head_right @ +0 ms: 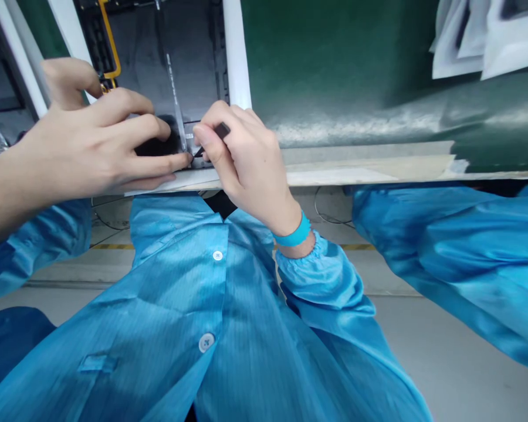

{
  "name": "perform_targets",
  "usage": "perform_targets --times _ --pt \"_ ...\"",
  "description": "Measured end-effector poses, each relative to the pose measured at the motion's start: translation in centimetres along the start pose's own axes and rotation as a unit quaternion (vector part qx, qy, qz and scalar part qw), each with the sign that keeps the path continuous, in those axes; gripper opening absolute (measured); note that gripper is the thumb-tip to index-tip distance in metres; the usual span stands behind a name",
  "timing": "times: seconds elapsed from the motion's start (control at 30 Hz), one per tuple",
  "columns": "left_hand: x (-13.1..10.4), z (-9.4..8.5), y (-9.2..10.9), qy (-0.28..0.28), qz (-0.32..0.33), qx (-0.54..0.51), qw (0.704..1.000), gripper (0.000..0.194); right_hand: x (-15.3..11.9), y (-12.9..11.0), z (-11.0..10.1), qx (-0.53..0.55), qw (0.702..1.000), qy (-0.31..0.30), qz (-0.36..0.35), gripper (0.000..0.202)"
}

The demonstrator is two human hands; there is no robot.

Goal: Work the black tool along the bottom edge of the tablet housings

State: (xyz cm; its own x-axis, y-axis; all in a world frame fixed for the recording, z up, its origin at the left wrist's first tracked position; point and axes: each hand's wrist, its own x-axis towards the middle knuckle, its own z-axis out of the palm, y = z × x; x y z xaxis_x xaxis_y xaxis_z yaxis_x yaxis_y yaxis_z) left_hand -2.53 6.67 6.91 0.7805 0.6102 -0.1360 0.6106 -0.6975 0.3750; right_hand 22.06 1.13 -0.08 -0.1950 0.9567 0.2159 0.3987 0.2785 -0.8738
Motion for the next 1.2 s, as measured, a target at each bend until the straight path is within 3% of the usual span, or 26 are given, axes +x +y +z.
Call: perform_targets --times 0.13,0.27,0.37,0.6,0.9,1.07,1.2 --pt "0.1 0.4 -0.6 -0.04 0.081 0.099 0.991 0.059 0.0 0.2 0.1 0.006 1.0 -0.007 0.011 0.047" --pt "0.0 0.7 -0.9 -0.028 0.066 0.066 0.995 0.048 0.2 0.1 0.1 -0.021 1.0 -0.005 -0.006 0.051" --pt "-0.2 1.0 -0.8 -0.019 0.069 0.079 0.994 0.051 0.3 0.1 0.0 -0.06 0.998 0.004 -0.021 0.052" --pt "-0.6 1.8 -1.7 -0.006 0.092 0.111 0.99 0.048 0.2 0.4 0.1 -0.023 0.999 0.017 0.019 0.049" --pt "-0.7 1.9 -1.8 -0.01 0.06 0.023 0.998 0.041 0.4 0.9 0.9 -0.022 0.997 0.067 0.007 0.048" --pt "-0.6 1.9 -1.9 0.0 0.106 0.063 0.992 0.043 0.5 1.2 1.0 -0.034 0.991 0.125 -0.032 0.044" --pt "-0.5 2.2 -2.0 0.01 0.115 0.062 0.991 0.046 0.4 1.2 0.9 -0.038 0.991 0.124 -0.024 0.042"
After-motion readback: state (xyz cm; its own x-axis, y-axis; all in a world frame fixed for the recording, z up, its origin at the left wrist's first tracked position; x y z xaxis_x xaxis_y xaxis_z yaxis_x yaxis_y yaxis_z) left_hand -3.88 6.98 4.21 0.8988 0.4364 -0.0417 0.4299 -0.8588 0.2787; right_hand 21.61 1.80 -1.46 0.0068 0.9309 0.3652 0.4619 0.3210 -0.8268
